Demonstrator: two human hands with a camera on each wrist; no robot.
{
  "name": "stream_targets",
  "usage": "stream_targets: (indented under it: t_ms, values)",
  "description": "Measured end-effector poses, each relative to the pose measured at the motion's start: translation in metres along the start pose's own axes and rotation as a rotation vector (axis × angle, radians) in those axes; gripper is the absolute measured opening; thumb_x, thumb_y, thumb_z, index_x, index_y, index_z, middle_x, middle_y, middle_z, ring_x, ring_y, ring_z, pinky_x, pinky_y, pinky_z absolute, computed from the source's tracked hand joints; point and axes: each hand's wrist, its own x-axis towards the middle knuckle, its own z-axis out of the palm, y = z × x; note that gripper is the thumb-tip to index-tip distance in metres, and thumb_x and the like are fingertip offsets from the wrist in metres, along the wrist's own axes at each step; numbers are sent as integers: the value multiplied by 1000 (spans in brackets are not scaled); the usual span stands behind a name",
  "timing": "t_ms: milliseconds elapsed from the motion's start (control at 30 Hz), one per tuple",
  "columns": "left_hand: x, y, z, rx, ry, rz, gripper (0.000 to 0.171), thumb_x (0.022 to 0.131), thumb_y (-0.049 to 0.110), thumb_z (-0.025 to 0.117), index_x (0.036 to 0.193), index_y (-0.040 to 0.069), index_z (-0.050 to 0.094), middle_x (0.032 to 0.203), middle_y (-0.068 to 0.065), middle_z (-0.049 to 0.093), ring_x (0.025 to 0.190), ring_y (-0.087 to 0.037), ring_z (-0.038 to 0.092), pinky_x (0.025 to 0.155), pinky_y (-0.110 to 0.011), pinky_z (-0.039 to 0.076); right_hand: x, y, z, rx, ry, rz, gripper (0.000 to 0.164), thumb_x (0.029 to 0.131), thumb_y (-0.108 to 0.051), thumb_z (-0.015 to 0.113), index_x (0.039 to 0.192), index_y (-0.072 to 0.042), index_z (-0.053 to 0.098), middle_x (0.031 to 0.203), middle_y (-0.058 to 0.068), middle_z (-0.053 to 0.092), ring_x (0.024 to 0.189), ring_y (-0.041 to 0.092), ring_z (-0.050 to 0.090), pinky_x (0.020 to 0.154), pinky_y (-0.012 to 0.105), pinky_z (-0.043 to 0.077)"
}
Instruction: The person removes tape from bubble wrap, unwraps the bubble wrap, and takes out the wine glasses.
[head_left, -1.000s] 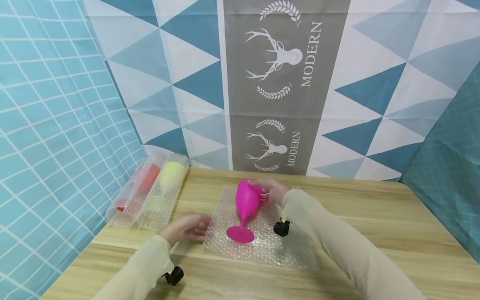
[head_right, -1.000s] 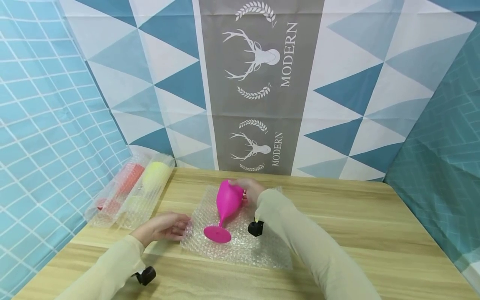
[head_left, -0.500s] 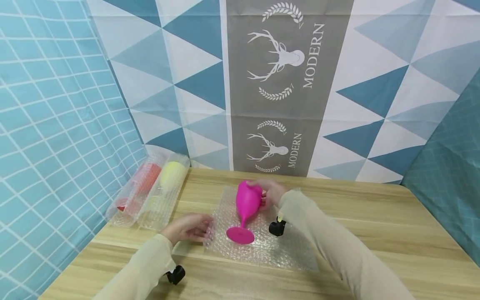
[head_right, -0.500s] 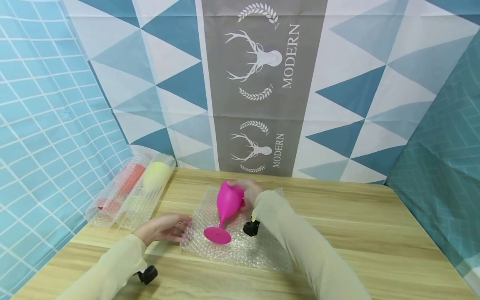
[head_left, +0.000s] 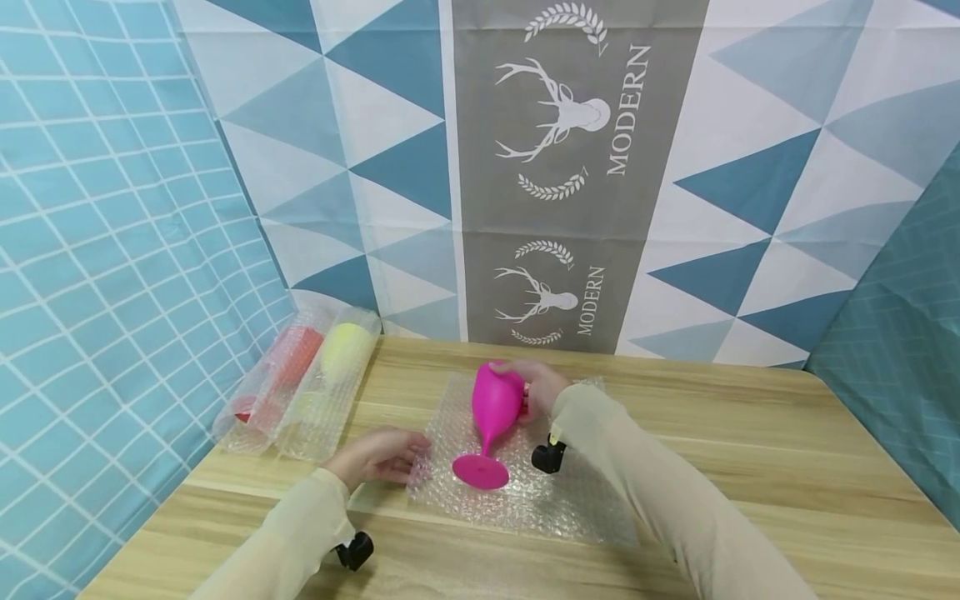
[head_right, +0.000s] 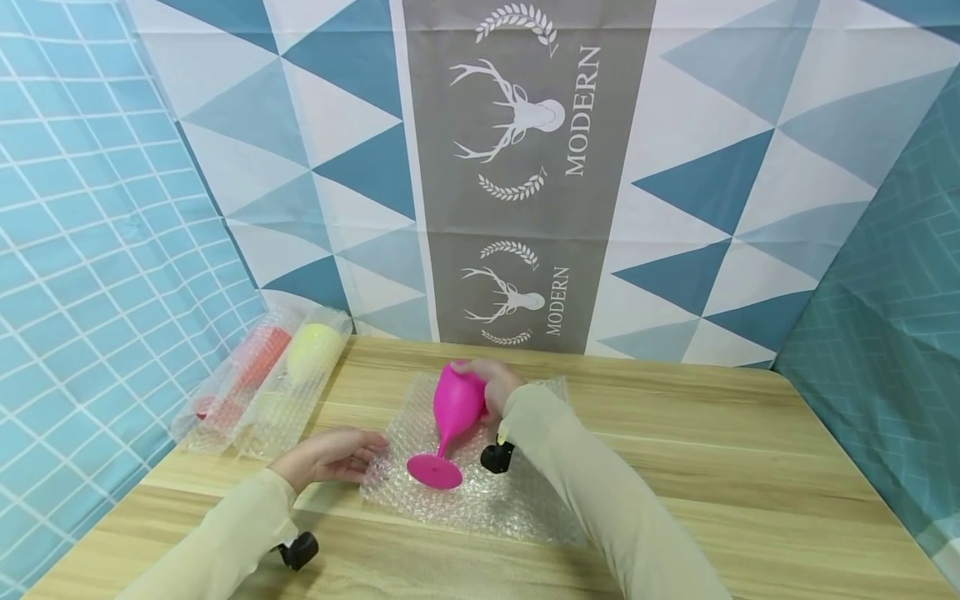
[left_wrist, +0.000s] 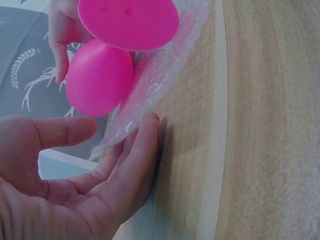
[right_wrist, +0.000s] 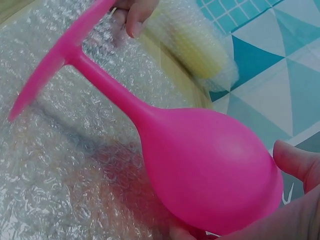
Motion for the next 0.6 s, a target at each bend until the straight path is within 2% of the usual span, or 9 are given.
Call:
stream_targets:
  t_ms: [200, 367, 600]
  values:
    - [1, 2, 2, -16, -3, -2, 26, 92, 18, 56, 104, -5, 59, 76, 0, 58, 64, -8, 56, 59, -18, 54, -1, 2, -1, 5, -51, -35, 75, 73, -26, 83, 133, -6, 43, 134, 19, 46, 122, 37, 48, 104, 48, 47]
    - [2, 4, 3, -29, -6, 12, 20, 91, 13, 55, 99, -4, 62, 70, 2, 58, 61, -7, 57, 57, -16, 53, -4, 3, -2, -3, -92, -72, 73, 73, -26, 82, 132, -8, 44, 135, 19, 47, 122, 39, 49, 101, 50, 48]
    - [3, 3, 5, -36, -11, 20, 18, 91, 9, 53, 99, -6, 60, 66, 2, 56, 60, -7, 58, 58, -17, 54, -2, 2, 0, -14, -51, -45, 79, 69, -25, 85, 133, -7, 43, 134, 19, 47, 122, 40, 50, 99, 51, 49]
